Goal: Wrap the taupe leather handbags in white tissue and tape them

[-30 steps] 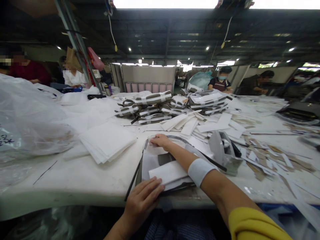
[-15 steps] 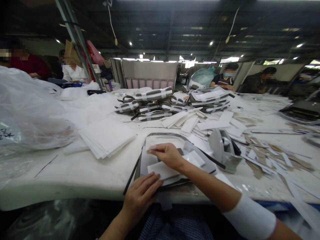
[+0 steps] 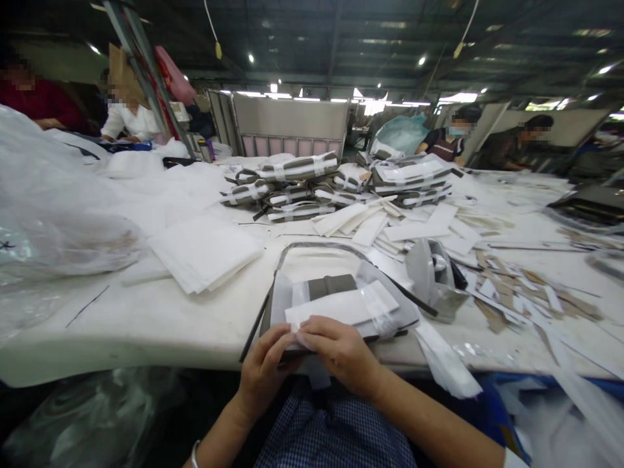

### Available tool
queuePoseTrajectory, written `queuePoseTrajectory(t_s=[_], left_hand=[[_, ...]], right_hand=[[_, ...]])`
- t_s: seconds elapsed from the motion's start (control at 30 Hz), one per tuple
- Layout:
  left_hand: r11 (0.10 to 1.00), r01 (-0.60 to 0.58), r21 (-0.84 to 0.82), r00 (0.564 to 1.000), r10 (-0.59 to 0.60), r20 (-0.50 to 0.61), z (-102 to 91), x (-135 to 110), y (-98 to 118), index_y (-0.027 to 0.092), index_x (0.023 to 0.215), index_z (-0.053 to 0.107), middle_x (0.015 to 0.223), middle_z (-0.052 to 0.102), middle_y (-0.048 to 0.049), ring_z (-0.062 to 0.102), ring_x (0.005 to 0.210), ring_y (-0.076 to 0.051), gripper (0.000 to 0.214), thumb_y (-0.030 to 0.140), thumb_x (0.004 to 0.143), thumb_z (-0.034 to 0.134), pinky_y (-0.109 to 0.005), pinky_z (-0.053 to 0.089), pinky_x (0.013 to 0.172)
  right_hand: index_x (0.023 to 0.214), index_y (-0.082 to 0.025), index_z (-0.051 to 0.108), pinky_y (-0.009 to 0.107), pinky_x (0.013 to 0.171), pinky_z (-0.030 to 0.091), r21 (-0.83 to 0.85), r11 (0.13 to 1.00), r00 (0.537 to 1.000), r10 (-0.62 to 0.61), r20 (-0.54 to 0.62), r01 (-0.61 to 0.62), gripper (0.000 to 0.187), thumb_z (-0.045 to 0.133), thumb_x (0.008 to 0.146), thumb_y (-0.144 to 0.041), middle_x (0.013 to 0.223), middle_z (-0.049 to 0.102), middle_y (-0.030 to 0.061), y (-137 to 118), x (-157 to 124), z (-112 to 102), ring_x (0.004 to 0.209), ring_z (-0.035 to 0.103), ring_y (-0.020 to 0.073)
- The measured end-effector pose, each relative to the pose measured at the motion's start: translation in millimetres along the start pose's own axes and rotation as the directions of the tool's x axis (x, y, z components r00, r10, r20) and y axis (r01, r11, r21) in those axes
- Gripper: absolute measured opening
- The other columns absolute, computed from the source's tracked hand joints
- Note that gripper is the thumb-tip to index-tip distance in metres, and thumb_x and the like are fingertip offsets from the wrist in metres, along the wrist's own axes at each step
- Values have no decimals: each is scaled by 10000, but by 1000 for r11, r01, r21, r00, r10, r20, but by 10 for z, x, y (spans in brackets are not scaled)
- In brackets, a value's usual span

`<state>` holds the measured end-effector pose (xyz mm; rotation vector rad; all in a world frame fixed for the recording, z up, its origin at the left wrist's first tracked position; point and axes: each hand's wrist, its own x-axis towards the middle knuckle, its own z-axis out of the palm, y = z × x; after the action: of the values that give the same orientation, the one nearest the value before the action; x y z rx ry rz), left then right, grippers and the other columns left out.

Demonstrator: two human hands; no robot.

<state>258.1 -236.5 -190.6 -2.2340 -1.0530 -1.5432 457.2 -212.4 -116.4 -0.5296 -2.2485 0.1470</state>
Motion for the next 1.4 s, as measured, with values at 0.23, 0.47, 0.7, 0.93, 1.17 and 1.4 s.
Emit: queuePoseTrajectory(t_s=[0.23, 0.47, 0.7, 0.93, 1.17, 1.4], left_hand=[[996, -87, 15, 977, 82, 199, -78, 105, 36, 125, 1388, 503, 1354, 603, -106, 491, 1325, -251, 412, 270, 1003, 490, -401, 484, 1069], [992, -107, 71, 978, 93, 185, -76, 97, 63, 156, 1380, 520, 1346, 614, -72, 510, 1309, -244, 382, 176, 1002, 471, -388, 505, 1018], [989, -123, 80, 983, 110, 148, -42, 103, 36, 182, 1344, 561, 1291, 654, -54, 551, 1267, -234, 359, 155, 993, 494, -369, 504, 1002], [987, -135, 83, 973, 116, 199, -72, 93, 57, 193, 1361, 547, 1317, 636, -49, 574, 1240, -219, 371, 151, 999, 477, -359, 488, 1017], [985, -164, 58, 963, 147, 224, -84, 132, 7, 209, 1393, 510, 1320, 635, -43, 561, 1256, -209, 402, 162, 994, 499, -370, 474, 1038], [989, -132, 69, 937, 102, 333, -12, 224, -93, 252, 1433, 457, 1384, 585, -33, 511, 1309, -230, 471, 186, 975, 543, -418, 461, 1068]], right_hand=[[985, -162, 698, 297, 923, 572, 31, 997, 992, -75, 101, 73, 121, 601, 940, -219, 920, 751, 66, -51, 80, -224, 887, 710, 165], [1203, -144, 665, 437, 1019, 488, -315, 910, 885, 364, 291, -271, 317, 542, 968, -319, 1238, 679, 134, 541, 628, -225, 1191, 611, 284], [1203, -176, 663, 585, 1127, 307, -302, 944, 733, 300, 611, -135, 318, 436, 1016, -298, 1299, 650, 102, 830, 778, 75, 1352, 464, 298], [1242, -123, 626, 516, 1072, 408, -351, 930, 807, 287, 516, -107, 318, 450, 1003, -237, 1301, 635, 149, 727, 625, 91, 1270, 542, 284], [1309, -152, 599, 476, 1102, 428, -265, 955, 876, 241, 417, -136, 367, 432, 1011, -286, 1343, 618, 114, 447, 193, -172, 1308, 520, 255], [1367, -176, 540, 477, 1146, 395, -298, 953, 972, 24, 234, 49, 412, 575, 958, -215, 1326, 633, 103, 79, -407, -383, 1322, 510, 226]])
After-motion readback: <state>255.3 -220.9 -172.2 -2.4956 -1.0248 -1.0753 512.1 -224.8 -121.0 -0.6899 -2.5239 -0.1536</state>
